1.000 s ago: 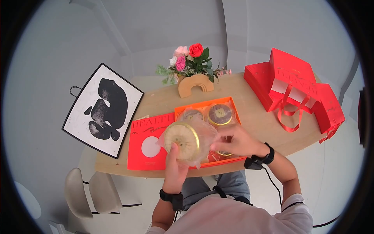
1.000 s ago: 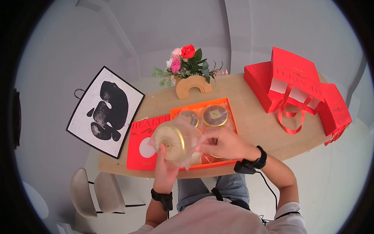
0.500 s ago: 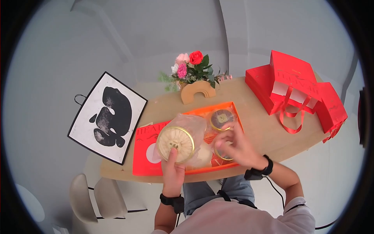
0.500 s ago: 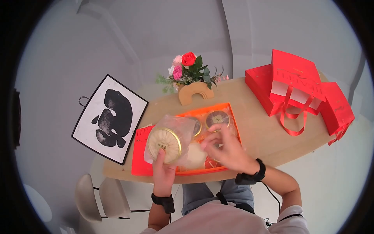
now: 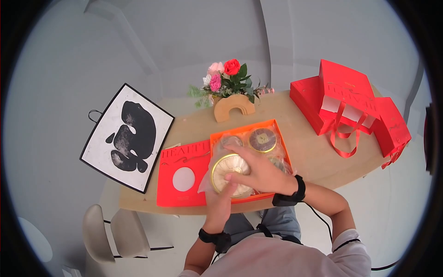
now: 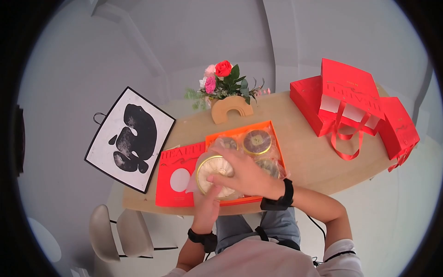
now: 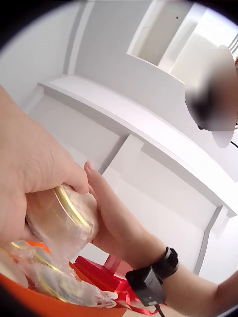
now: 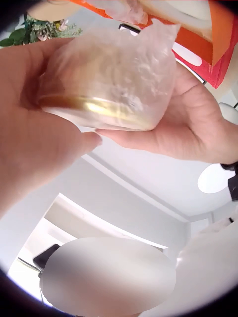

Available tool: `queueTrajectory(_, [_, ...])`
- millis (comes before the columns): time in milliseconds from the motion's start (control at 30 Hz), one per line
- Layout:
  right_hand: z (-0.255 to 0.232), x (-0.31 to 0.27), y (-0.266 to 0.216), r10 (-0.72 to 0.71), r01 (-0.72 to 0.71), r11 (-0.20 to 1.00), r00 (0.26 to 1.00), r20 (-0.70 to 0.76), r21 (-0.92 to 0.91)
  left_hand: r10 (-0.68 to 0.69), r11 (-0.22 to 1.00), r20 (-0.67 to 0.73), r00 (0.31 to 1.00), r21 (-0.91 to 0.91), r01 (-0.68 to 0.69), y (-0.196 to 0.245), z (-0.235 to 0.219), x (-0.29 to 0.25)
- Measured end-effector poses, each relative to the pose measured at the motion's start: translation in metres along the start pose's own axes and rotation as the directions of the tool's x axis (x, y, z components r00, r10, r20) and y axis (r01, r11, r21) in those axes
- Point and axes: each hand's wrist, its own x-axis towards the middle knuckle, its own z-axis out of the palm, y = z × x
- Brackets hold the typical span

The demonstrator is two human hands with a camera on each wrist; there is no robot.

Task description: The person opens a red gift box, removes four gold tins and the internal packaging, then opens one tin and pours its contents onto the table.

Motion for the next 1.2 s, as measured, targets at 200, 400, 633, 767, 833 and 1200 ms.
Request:
queueTrajectory(200, [-0.016, 0.026, 0.018, 0.341, -0.361, 0.932, 0.892, 0.296, 0.013, -0.037, 0.999, 0.073, 0.997, -0.013, 0.038, 0.014, -0.014, 0.016])
queueTrajectory(400, [-0.014, 0.032, 0.034, 0.429, -0.494, 0.853, 0.849, 0.31, 0.172, 0.156, 0.866, -0.026, 0.987, 0.484, -0.124, 0.019, -0.043, 0.032])
queueTrajectory(633, [0.002, 0.038, 0.066, 0.52, -0.545, 0.838, 0.775, 0.358, -0.038, 0.213, 0.604, 0.086, 0.973, 0.771, -0.201, 0.026, -0.053, 0.038])
queueTrajectory(767, [0.007, 0.037, 0.082, 0.479, -0.482, 0.869, 0.762, 0.436, -0.112, 0.099, 0.552, 0.086, 0.991, 0.824, -0.127, 0.022, -0.064, 0.039])
queueTrajectory(833, [0.01, 0.036, 0.086, 0.454, -0.447, 0.884, 0.743, 0.493, -0.141, 0.047, 0.483, 0.132, 0.99, 0.865, -0.138, 0.023, -0.063, 0.036])
queueTrajectory(1200, [0.027, 0.033, 0.107, 0.427, -0.393, 0.902, 0.757, 0.495, -0.178, -0.041, 0.132, 0.374, 0.927, 0.921, -0.366, 0.021, -0.039, 0.035])
